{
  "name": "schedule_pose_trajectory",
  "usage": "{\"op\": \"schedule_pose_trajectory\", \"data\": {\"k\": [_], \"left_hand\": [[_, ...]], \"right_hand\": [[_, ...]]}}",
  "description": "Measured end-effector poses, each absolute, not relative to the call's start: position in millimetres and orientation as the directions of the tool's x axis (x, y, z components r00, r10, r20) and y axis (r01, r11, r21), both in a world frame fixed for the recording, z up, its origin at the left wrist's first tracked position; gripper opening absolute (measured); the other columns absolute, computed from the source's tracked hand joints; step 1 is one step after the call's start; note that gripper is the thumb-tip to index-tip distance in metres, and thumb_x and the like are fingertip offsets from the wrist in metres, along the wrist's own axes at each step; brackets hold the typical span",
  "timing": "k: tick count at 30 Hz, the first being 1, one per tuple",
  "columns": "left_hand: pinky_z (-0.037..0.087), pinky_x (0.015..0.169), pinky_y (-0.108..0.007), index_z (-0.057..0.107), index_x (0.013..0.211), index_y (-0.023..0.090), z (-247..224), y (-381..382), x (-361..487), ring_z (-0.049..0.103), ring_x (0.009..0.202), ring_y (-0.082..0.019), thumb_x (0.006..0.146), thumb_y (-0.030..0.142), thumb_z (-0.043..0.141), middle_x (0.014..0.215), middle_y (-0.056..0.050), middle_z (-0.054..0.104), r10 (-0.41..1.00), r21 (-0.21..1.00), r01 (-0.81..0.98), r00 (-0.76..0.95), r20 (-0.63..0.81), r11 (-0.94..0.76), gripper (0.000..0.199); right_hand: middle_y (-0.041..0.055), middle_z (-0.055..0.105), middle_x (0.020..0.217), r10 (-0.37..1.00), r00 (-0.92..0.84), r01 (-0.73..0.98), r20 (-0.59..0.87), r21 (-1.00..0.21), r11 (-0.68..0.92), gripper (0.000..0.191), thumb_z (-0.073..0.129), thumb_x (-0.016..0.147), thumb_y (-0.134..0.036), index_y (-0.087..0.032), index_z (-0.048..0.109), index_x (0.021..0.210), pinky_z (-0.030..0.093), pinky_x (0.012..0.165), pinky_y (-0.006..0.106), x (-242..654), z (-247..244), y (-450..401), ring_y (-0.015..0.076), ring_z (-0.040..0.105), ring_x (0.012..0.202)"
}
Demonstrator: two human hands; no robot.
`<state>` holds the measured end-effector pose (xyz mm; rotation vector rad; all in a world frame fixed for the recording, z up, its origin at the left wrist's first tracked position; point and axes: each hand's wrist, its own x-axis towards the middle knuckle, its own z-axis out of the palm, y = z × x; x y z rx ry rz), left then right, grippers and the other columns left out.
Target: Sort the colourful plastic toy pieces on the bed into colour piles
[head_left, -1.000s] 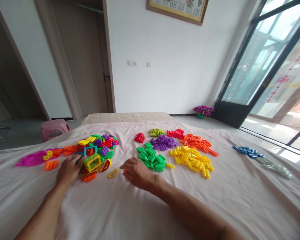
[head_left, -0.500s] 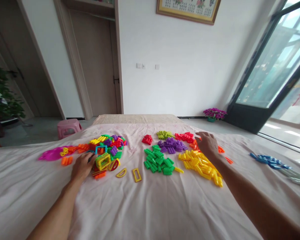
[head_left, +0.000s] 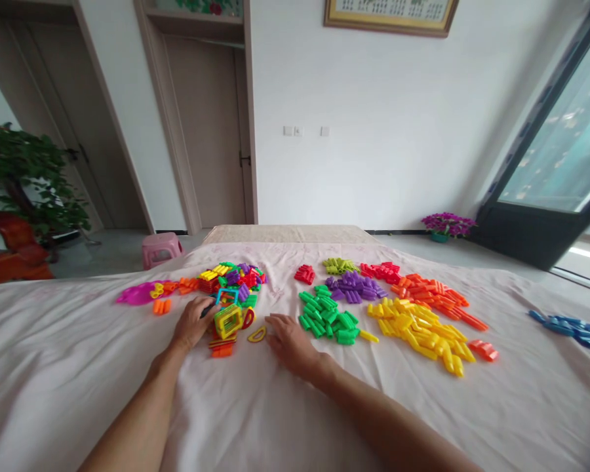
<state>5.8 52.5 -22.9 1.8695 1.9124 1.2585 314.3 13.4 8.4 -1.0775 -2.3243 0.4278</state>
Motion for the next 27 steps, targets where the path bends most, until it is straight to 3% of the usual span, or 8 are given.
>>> {"op": "schedule_pose_trajectory", "data": {"k": [7,15,19,23,27], "left_hand": [[0.052,0.09,-0.034,0.07,0.094,0.021,-11,39,20,0.067,0.096,-0.024,0.081,0.059,0.054,0.097,-0.005,0.074,0.913,0.747,0.64,-0.175,0.37,-0.18,0.043],[0.051,0.088,-0.032,0.07,0.092,0.02,-12,35,19,0.067,0.094,-0.024,0.079,0.058,0.055,0.095,-0.006,0.074,0.888,0.789,0.587,-0.247,0.388,-0.181,0.043],[0.049,0.089,-0.033,0.066,0.092,0.021,-9,30,20,0.065,0.093,-0.024,0.08,0.055,0.054,0.094,-0.006,0.072,0.854,0.8,0.579,-0.325,0.405,-0.159,0.039],[0.049,0.09,-0.036,0.06,0.089,0.021,-9,26,15,0.064,0.091,-0.024,0.084,0.05,0.045,0.091,-0.008,0.071,0.785,0.837,0.539,-0.479,0.393,-0.091,0.034],[0.052,0.088,-0.037,0.057,0.087,0.021,-14,21,4,0.067,0.085,-0.024,0.087,0.046,0.038,0.085,-0.009,0.071,0.746,0.886,0.463,-0.579,0.329,-0.032,0.031]], "right_hand": [[0.0097,0.066,0.127,0.772,-0.564,0.637,0.293,-0.441,0.633,0.031,0.054,0.096,-0.02,-0.017,0.063,0.125,0.042,0.105,0.037,310,11,-1,0.0223,0.057,0.119],[0.0088,0.069,0.113,0.835,-0.44,0.779,0.331,-0.322,0.538,0.022,0.053,0.095,-0.019,-0.021,0.07,0.109,0.041,0.096,0.037,310,6,1,0.0241,0.057,0.107],[0.0073,0.071,0.103,0.797,-0.478,0.728,0.37,-0.341,0.595,0.024,0.049,0.098,-0.019,-0.021,0.073,0.103,0.041,0.092,0.032,312,4,2,0.0206,0.059,0.1],[0.0032,0.073,0.104,0.739,-0.553,0.642,0.384,-0.369,0.672,0.028,0.05,0.096,-0.017,-0.025,0.072,0.112,0.04,0.09,0.031,314,9,-2,0.0183,0.063,0.098],[0.0052,0.073,0.111,0.793,-0.493,0.724,0.358,-0.336,0.602,0.035,0.052,0.094,-0.018,-0.026,0.068,0.124,0.04,0.093,0.036,313,13,-7,0.0217,0.063,0.102]]}}
